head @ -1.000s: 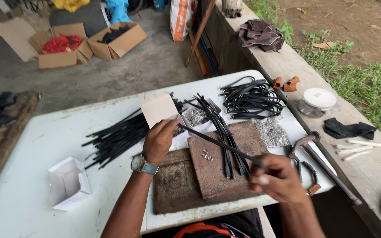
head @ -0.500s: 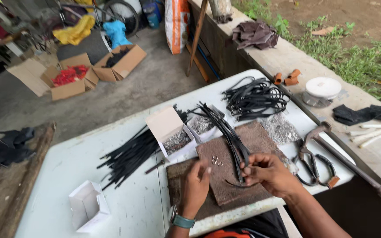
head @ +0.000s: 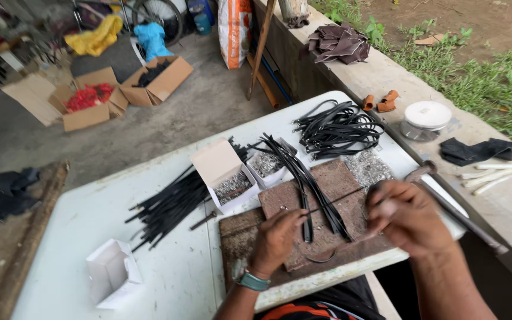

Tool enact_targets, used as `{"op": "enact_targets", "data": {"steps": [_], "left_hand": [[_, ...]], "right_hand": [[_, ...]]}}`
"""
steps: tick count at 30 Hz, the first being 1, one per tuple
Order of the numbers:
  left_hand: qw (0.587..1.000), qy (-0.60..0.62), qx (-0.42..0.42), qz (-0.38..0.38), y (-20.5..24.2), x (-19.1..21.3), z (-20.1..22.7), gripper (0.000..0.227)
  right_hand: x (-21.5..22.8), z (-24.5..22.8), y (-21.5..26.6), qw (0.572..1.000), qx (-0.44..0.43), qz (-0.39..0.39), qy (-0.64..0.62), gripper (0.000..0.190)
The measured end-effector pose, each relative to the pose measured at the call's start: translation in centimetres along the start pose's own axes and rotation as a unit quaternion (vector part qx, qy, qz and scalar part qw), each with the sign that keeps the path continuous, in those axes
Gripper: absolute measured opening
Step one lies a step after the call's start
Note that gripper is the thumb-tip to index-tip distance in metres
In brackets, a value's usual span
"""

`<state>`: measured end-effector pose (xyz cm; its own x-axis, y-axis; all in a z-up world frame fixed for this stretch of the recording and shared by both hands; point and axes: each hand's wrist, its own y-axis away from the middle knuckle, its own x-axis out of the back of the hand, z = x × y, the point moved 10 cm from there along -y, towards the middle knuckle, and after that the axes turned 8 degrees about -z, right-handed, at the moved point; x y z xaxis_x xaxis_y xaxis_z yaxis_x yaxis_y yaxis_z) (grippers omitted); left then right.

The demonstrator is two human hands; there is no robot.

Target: The person assembles shoelaces by inserting metal aglets into the ends of black laces and securing them with a hammer and pliers. They repeatedly pick up laces, attach aglets, and place the finished laces on the table.

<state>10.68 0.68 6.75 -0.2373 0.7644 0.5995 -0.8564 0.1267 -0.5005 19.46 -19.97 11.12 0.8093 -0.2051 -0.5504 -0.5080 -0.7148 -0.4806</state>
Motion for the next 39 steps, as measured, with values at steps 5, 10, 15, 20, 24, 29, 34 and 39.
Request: {"op": "enact_targets", "data": {"steps": [5,10,15,20,24,29,34,39], "left_hand": [[0.995,0.005,0.094,0.018,4.6,1.1,-4.5,0.017],[0.937,0.152,0.314,0.008,7.8,-1.6,-9.0,0.02],[0.926,0.278,0.254,-0.034,3.9,-6.6,-5.6,0.024],[0.902,0.366,0.216,-0.077,3.6,-8.2,-2.9,0.025],[0.919,0.318,0.232,-0.028,4.2,-6.3,-3.5,0.023],[0.945,0.205,0.223,-0.12,4.2,-6.1,-3.4,0.018],[0.955,0.046,0.274,-0.102,3.8,-3.6,-6.8,0.016],[0.979,-0.128,0.152,0.041,0.8,1.0,-9.4,0.012]], "right_hand": [[3.4,-8.2,0.3,0.994,0.101,0.017,0.037,0.009],[4.2,-6.9,-0.2,0.994,0.098,0.05,0.014,0.009],[3.0,10.5,1.4,0.955,-0.188,0.171,0.155,0.019],[4.7,15.1,3.2,0.943,-0.211,0.162,0.201,0.017],[5.2,15.8,3.6,0.95,-0.222,0.171,0.139,0.015],[3.9,16.3,3.3,0.952,-0.225,0.16,0.135,0.017],[6.5,10.7,1.6,0.879,-0.099,0.254,0.391,0.016],[10.0,11.8,-0.3,0.917,-0.053,0.292,0.266,0.008]]}}
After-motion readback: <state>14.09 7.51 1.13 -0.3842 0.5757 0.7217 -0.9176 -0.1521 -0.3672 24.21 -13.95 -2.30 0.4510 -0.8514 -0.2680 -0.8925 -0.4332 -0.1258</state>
